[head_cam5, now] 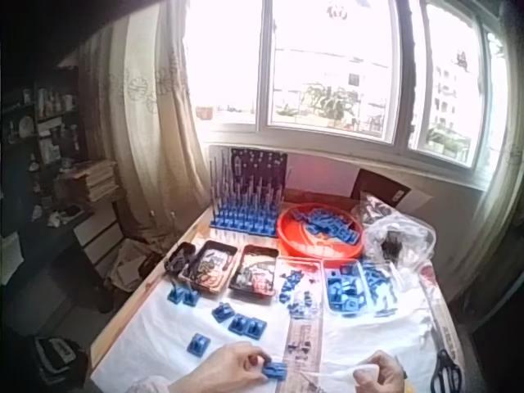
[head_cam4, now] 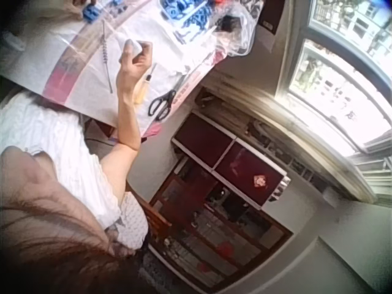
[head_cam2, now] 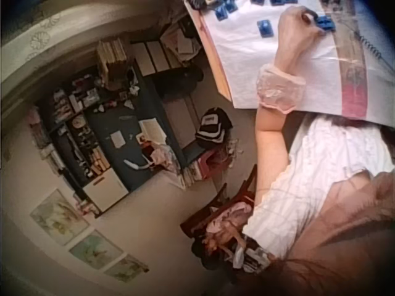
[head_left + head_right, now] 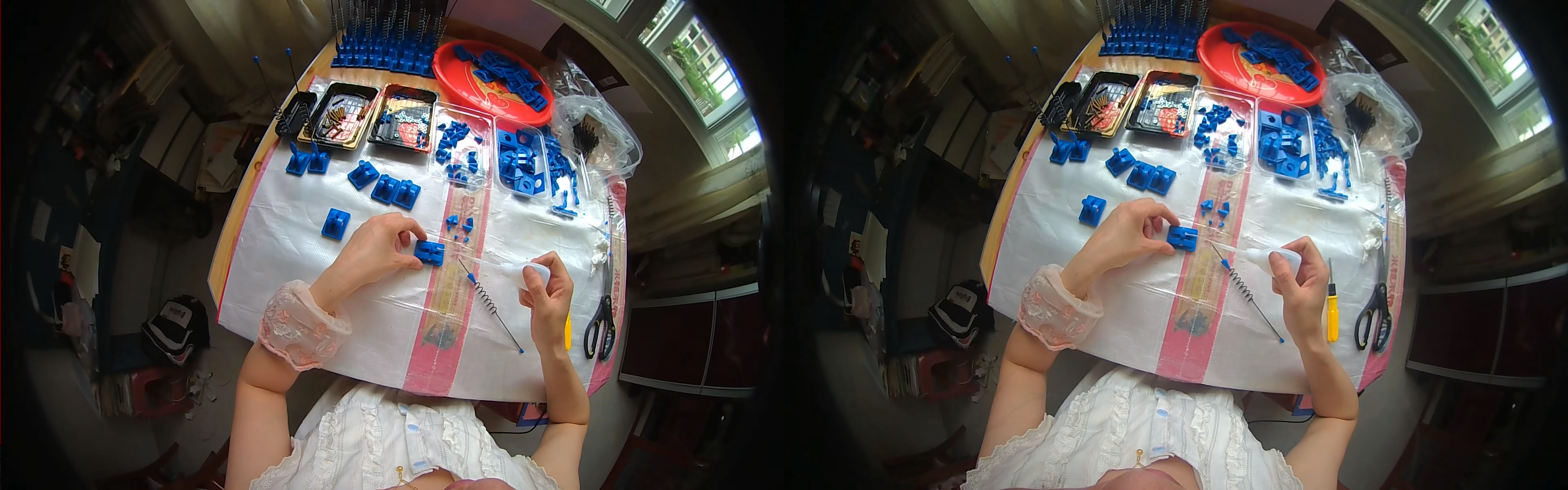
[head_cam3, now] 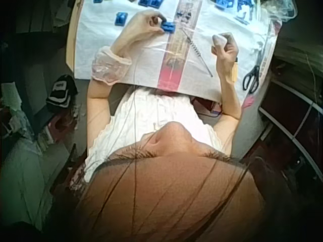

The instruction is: Manually assembling electronic or mechanical components by cutting springs, applying adhesive, and inserting pins into plastic housings.

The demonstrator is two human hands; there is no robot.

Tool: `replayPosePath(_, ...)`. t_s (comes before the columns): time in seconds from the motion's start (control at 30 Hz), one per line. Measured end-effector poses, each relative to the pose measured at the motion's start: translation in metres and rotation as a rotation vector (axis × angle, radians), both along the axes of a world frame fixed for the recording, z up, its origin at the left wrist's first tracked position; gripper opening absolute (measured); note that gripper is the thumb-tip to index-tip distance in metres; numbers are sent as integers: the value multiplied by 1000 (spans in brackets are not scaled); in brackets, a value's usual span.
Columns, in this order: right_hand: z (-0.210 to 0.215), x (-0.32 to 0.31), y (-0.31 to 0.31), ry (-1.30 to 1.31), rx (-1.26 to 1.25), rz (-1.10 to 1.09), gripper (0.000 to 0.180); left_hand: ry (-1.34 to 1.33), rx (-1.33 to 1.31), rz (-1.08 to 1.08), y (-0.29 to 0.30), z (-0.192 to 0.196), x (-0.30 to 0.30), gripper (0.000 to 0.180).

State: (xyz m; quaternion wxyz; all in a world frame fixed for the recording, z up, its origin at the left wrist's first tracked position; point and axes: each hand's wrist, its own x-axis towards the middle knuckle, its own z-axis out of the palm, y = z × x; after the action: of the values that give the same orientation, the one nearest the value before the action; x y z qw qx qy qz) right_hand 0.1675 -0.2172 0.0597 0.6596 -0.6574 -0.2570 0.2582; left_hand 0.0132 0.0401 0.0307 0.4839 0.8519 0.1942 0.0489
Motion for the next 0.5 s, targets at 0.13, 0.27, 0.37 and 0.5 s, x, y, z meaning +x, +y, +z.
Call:
replayPosePath(0.13, 2, 1, -2, 25, -12, -1, 16, -14, -2, -2, 0, -1, 0, 38)
replayPosePath(0.27, 1, 1, -2, 40, -11, 0, 18, -13, -5, 0, 0, -2, -1, 38)
replayPosePath(0.37, 2, 1, -2, 43, -13, -15, 18, -8, 1, -1, 0, -1, 0, 37)
replayPosePath(0.5, 1, 1, -2, 58, -1, -4, 18, -1, 9, -2, 0, 1, 0, 37)
